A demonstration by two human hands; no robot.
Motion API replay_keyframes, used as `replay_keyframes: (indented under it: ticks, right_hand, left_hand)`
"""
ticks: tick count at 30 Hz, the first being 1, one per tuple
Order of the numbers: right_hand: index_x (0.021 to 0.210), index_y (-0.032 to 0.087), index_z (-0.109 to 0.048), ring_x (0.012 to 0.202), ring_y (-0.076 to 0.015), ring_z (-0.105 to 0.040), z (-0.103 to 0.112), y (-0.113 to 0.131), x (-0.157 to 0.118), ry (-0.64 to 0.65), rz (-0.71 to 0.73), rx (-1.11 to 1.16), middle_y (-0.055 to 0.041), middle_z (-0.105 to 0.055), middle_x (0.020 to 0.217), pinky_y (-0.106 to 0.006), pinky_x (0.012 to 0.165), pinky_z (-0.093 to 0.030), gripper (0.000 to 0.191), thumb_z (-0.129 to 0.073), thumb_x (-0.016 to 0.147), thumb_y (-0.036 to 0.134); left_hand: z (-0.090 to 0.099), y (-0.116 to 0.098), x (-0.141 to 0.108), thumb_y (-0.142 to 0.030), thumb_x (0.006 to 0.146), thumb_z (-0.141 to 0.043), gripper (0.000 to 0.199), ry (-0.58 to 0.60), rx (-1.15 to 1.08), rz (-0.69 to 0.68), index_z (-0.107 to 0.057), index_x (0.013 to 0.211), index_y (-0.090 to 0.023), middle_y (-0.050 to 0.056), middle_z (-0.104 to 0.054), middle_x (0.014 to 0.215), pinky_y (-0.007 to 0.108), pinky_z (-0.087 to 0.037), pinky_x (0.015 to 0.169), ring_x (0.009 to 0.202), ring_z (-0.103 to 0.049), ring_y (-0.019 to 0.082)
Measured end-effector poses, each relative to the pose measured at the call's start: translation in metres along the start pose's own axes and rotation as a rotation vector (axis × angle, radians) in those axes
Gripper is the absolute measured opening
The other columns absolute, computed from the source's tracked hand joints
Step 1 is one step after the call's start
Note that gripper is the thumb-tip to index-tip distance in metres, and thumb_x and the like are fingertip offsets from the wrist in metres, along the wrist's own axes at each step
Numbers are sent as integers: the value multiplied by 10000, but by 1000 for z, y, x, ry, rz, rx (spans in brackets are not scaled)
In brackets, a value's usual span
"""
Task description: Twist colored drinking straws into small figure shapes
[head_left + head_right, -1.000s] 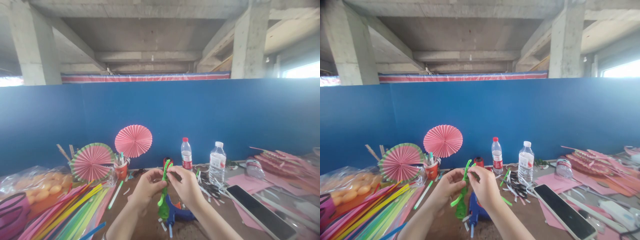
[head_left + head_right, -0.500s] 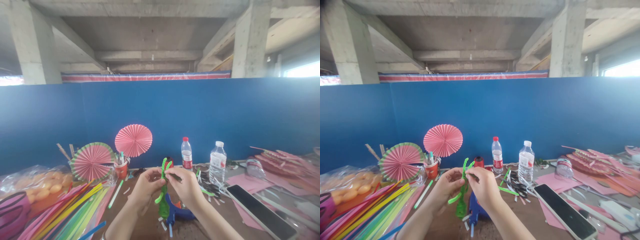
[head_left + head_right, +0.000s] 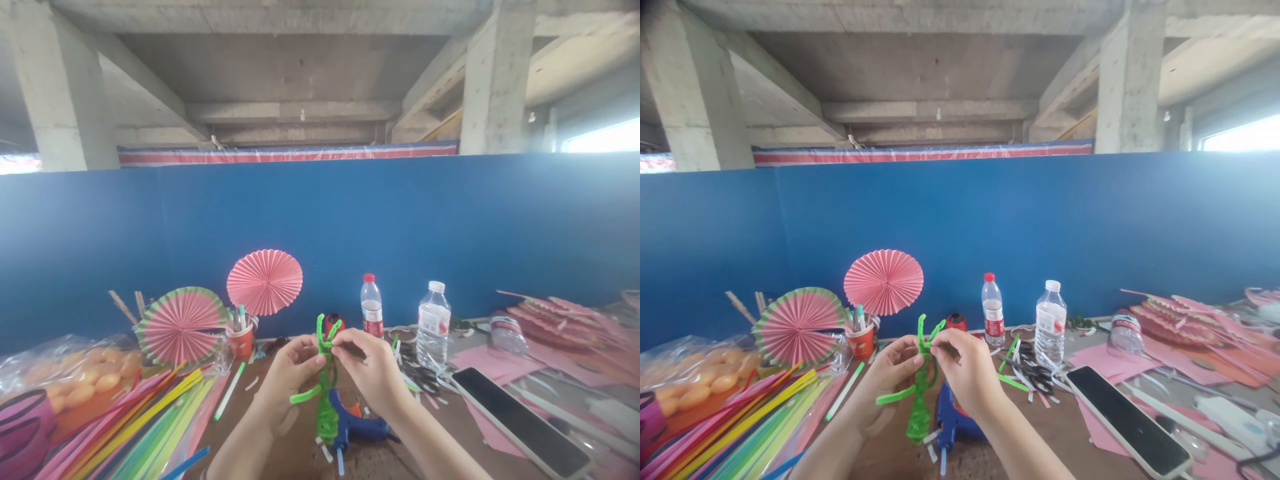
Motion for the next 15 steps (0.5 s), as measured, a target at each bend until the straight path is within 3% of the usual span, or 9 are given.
replay_keyframes:
  ticks: [5,15]
  right_hand:
    - [798,188,-612,721,-138,-563,2,0,2,26,160,26,-41,-595,775,-234,655,-447,164,-457,813,136]
    - [806,185,-616,749,-140,-535,3,-9,0,50,267,-43,-49,-565,774,-252,674,-444,232,-406,823,88]
  left_hand:
    - [2,1,1,-206,674,-677,178,34,-4,-25,-551,794,-166,11,-587,760,224,-447,606,668,-575,115]
    - [5,3,7,-225,589,-740,205,-29,-25,-8,-607,724,-147,-3,-600,666,203,-441,550,570,-563,93]
Point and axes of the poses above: each hand's wrist, its own x-axis towards the middle knuckle, its own z-axis out of the back of the hand, y = z × x, the point moved 1 cm from there along x, towards the middle knuckle
